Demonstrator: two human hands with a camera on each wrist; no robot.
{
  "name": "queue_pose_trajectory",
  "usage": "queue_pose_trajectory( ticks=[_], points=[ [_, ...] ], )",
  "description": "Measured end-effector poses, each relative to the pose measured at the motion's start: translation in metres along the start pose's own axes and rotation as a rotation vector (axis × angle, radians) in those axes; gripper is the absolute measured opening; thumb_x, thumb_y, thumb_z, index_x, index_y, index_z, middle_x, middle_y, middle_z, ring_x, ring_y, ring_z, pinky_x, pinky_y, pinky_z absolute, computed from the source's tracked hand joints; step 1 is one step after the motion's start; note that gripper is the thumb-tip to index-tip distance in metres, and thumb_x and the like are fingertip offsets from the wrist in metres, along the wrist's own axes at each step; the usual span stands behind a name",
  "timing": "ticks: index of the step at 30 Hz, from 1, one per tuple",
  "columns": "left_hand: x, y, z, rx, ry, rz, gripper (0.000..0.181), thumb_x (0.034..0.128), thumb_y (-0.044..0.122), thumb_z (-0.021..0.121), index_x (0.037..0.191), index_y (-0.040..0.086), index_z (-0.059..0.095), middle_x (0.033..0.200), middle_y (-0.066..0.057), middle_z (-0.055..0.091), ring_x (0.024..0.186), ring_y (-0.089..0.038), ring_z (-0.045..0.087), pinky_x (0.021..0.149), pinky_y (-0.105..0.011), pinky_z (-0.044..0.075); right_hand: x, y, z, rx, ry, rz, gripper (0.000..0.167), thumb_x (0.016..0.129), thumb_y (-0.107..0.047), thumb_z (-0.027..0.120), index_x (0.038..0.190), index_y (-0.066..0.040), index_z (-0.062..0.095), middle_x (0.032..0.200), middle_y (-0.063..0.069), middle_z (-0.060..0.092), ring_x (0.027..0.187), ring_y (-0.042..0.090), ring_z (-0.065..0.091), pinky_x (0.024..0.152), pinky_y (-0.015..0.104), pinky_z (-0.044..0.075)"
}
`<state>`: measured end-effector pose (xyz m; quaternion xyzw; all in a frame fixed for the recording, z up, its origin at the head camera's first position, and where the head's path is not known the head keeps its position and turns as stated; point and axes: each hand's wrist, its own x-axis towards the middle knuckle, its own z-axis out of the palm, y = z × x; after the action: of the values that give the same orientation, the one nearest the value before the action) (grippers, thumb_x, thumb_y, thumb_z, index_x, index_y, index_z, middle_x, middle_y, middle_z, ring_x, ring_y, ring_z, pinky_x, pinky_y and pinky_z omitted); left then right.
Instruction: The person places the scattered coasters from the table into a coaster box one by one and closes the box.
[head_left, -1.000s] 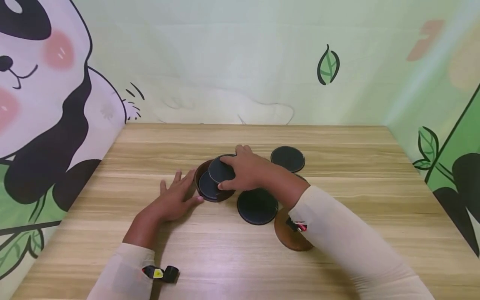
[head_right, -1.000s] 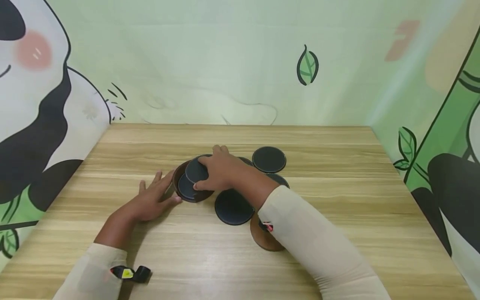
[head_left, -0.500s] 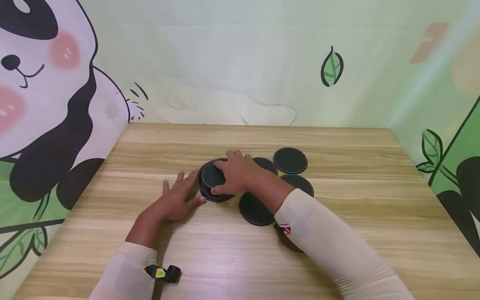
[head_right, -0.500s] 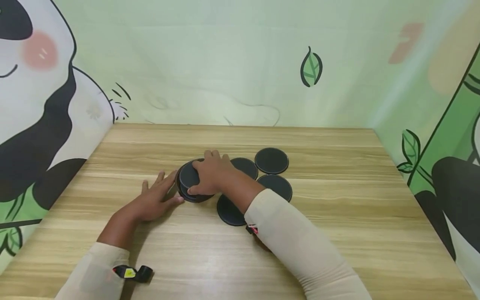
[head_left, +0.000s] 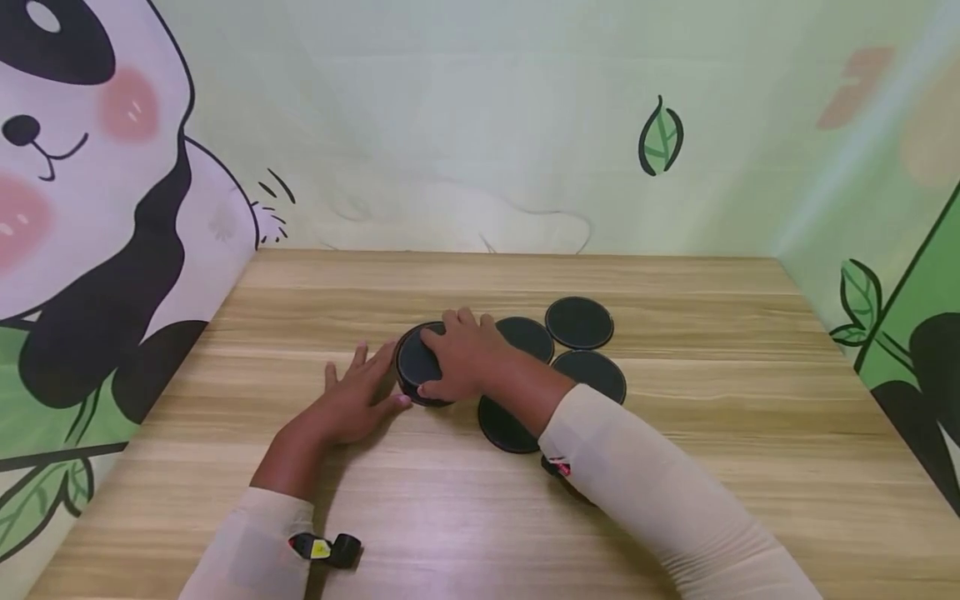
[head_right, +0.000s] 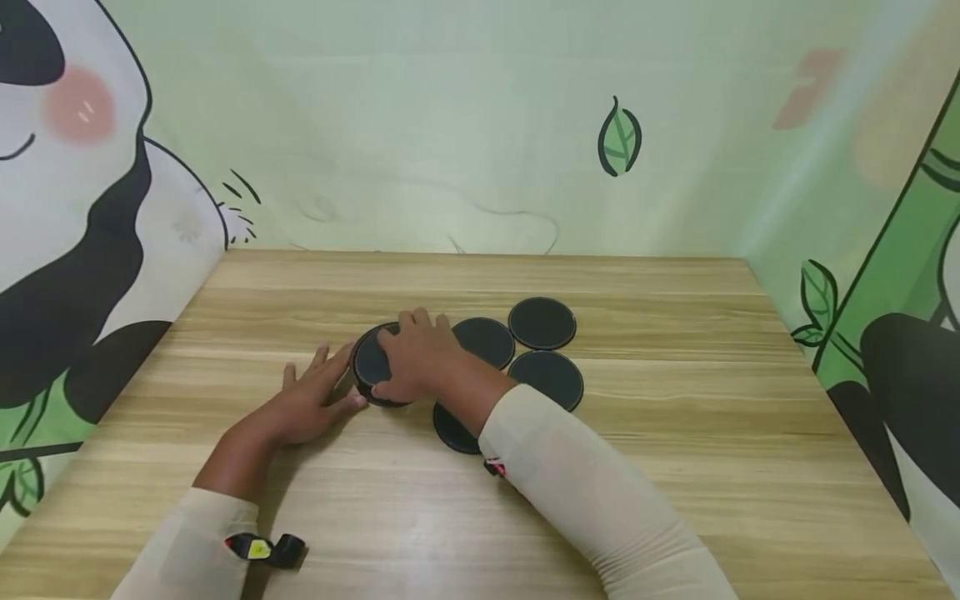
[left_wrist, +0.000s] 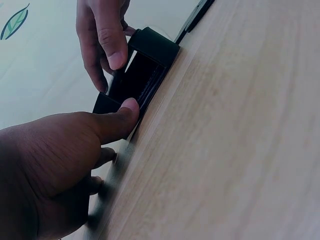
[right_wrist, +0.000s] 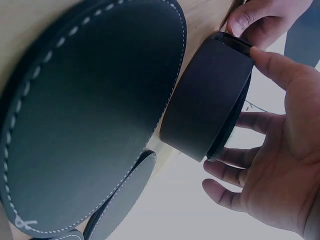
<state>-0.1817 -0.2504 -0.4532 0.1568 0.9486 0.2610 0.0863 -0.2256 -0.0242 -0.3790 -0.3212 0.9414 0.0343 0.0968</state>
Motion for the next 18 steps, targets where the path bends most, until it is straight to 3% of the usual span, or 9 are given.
queue_pose_trajectory(
  ticks=[18],
  points=[
    [-0.001, 0.002, 0.0, 0.0, 0.007, 0.004, 0.088, 0.1074, 0.045, 0.063, 0.173, 0.013, 0.013, 0.175, -0.022, 0.023, 0.161, -0.054, 0.0, 0.113, -0.085, -0.011, -0.005, 0.011, -0.006, 0.051, -0.059, 0.0, 0.092, 0.099, -0.079, 0.051, 0.171, -0.025, 0.031, 0.173, 0.017, 0.025, 0.157, 0.037, 0.027, 0.122, 0.063, 0.031]
  ],
)
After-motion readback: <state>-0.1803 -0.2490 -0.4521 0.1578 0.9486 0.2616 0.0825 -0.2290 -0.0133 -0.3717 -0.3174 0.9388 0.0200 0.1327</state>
